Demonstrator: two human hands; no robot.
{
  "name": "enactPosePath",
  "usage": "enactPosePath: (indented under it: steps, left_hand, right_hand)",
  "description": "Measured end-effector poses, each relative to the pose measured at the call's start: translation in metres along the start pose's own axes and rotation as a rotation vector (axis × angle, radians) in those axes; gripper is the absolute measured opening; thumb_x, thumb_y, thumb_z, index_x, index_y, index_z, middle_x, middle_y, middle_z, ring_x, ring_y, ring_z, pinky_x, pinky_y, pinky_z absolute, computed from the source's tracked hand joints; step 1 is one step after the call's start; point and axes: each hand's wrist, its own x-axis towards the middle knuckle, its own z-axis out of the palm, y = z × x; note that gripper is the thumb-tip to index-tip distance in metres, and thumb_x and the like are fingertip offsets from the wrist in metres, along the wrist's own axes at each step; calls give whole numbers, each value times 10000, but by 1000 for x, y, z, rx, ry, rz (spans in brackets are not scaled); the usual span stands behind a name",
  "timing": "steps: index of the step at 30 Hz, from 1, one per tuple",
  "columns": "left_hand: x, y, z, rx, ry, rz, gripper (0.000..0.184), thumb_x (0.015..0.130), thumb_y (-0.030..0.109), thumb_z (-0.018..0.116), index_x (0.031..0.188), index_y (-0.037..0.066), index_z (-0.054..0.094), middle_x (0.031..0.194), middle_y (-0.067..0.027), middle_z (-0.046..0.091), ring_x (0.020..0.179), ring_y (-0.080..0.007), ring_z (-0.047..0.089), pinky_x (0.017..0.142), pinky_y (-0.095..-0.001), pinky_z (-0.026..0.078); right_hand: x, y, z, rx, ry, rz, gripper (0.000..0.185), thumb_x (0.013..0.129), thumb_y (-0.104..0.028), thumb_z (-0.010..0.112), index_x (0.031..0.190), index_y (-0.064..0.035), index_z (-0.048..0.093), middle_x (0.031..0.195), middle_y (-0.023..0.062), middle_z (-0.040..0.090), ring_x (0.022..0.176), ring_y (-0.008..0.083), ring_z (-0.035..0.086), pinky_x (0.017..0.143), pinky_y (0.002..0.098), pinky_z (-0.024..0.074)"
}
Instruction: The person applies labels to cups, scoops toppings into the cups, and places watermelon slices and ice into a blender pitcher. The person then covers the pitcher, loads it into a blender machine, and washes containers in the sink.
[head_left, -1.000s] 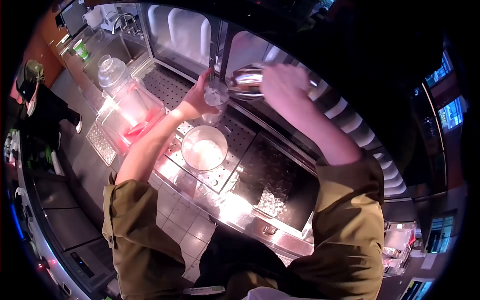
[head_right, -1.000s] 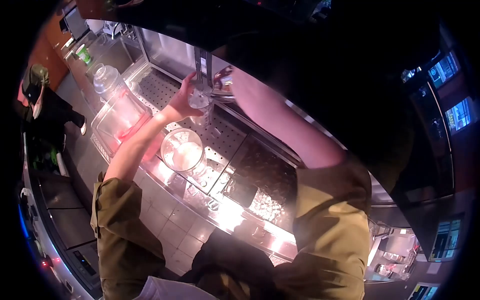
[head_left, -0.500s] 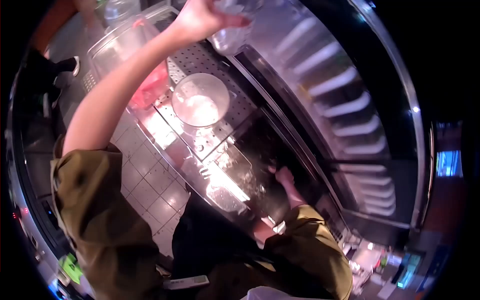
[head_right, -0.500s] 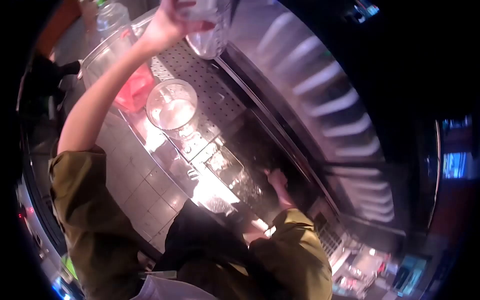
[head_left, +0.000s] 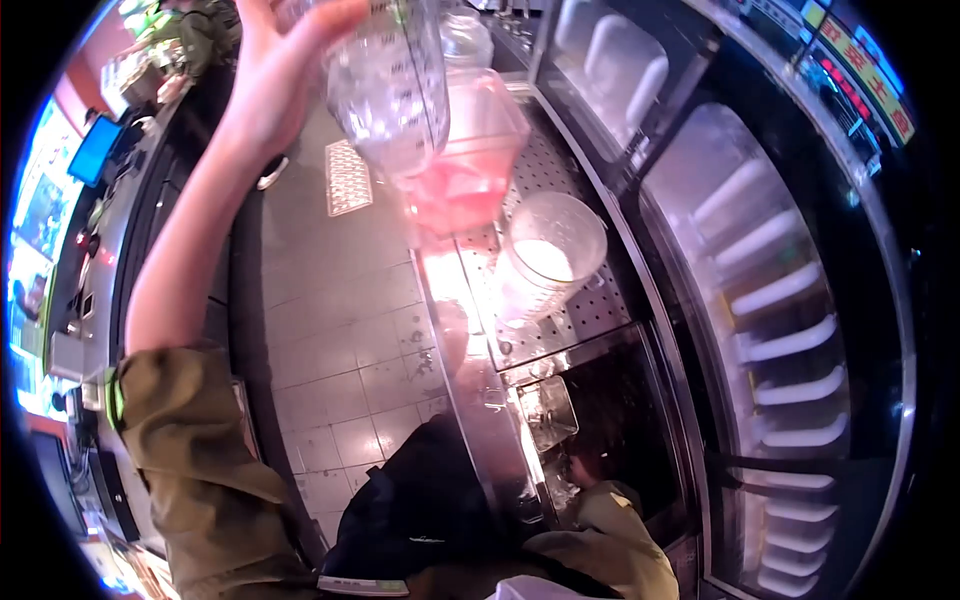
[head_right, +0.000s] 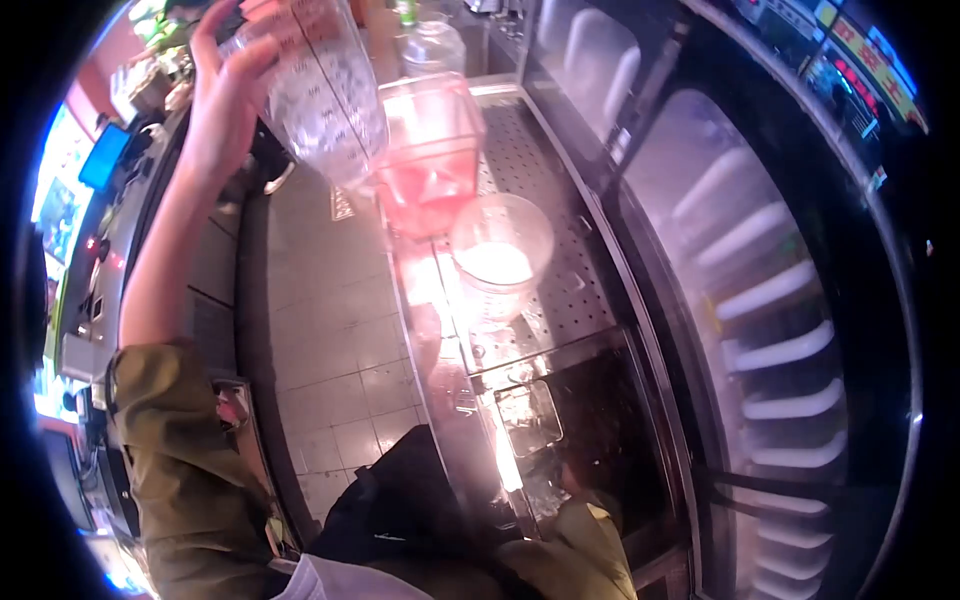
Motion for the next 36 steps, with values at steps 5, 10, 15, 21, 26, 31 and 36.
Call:
enactPosePath:
  steps: [5, 10, 15, 21, 26, 31, 36]
  left_hand:
    - [-27, 20, -59, 142, -105, -71, 785, 694, 155, 648, 1302, 100, 156, 1170, -139, 419, 1074, -218, 428, 886, -353, 388]
    - [-85, 37, -72, 120, -222, -149, 938, 592, 190, 726, 1334, 117, 158, 1200, -95, 384, 1083, -222, 411, 913, -376, 365]
    - [-165, 34, -43, 367, -718, -134, 1095, 457, 264, 755, 1334, 17, 147, 1225, -139, 366, 1144, -260, 395, 968, -374, 315]
    - [-212, 28, 19, 354, -946, -9, 1022, 505, 220, 744, 1313, -17, 165, 1191, -232, 388, 1105, -390, 398, 938, -403, 343]
    - [-221, 27, 52, 267, -950, 40, 1037, 523, 221, 743, 1323, -19, 128, 1195, -247, 367, 1105, -393, 382, 928, -414, 345]
    - [-218, 24, 68, 211, -899, -31, 1066, 512, 217, 762, 1327, -16, 116, 1196, -221, 374, 1101, -376, 392, 923, -400, 346]
    - [-219, 11, 70, -43, -780, -122, 1082, 501, 171, 765, 1337, 11, 96, 1204, -171, 396, 1106, -317, 413, 956, -381, 325]
  right_hand:
    - [-31, -26, -61, 68, 7, -257, 315, 769, -200, 552, 1013, -3, 580, 942, 120, 613, 865, 214, 577, 750, 324, 459]
    - [-96, -90, -151, 200, 77, -654, 296, 778, -157, 535, 1025, 1, 575, 947, 102, 614, 862, 183, 574, 757, 302, 454]
    - [-198, -106, -201, 277, 160, -912, 282, 786, -113, 518, 1038, 4, 570, 951, 83, 615, 859, 152, 571, 763, 280, 450]
    - [-368, -165, -240, 121, 490, -1011, 242, 807, -137, 445, 938, 35, 556, 852, 99, 619, 786, 142, 553, 714, 296, 440]
    - [-435, -194, -234, -142, 828, -980, 203, 805, -160, 467, 780, 40, 499, 659, 239, 544, 685, 396, 550, 605, 431, 434]
    - [-426, -178, -236, -105, 870, -854, 188, 800, -151, 431, 806, 24, 501, 695, 236, 530, 677, 374, 540, 620, 397, 429]
    - [-354, -164, -216, 555, 413, -1116, 194, 768, -89, 448, 865, 37, 560, 766, 18, 579, 740, 99, 487, 680, 242, 404]
